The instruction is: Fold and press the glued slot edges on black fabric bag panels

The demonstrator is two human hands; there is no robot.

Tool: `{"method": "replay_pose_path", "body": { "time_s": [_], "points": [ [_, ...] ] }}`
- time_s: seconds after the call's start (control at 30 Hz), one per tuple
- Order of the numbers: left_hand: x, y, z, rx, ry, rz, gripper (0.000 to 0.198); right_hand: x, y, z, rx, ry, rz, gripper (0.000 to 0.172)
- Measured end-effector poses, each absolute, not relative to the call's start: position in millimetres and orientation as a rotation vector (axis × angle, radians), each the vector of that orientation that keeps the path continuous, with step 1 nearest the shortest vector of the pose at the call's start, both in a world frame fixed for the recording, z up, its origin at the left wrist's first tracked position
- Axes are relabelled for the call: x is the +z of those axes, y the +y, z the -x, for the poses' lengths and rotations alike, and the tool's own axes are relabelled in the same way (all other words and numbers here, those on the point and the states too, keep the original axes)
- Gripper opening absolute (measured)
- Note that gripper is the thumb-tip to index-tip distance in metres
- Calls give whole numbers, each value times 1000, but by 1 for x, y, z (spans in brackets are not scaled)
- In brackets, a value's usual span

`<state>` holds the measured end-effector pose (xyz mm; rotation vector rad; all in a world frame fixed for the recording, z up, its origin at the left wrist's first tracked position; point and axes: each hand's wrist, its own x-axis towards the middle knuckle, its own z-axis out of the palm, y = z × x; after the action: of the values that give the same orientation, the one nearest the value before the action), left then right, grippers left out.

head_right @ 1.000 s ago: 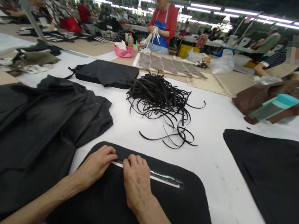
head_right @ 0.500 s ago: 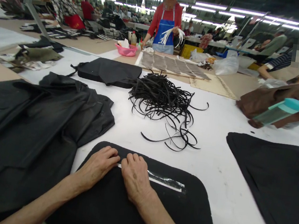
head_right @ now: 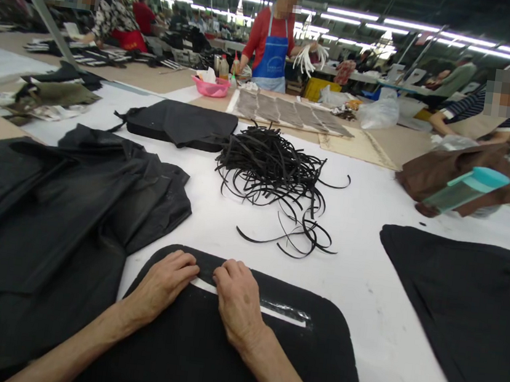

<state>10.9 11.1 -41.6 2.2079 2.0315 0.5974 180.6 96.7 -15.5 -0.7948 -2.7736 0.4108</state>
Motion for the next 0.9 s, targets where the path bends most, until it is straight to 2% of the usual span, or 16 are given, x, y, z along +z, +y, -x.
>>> {"method": "replay_pose_path", "body": {
  "time_s": [0.07,0.2,0.27,0.73,0.9],
  "points": [
    [-43,10,-11,615,2035,-2209,21,-18,96,-184,317,-2799,768,5],
    [-44,9,-11,648,2056,-2192,20,-25,94,-193,120,-2854,734,4],
    [-43,9,-11,659,2056,-2184,18,-29,93,-199,76,-2853,757,9],
    [-29,17,-10,725,2015,-1968,16,-30,101,-234,520,-2619,1134,11],
    [-28,18,-13,632,2043,-1946,17,-26,99,-229,464,-2628,1228,14]
  ]
}}
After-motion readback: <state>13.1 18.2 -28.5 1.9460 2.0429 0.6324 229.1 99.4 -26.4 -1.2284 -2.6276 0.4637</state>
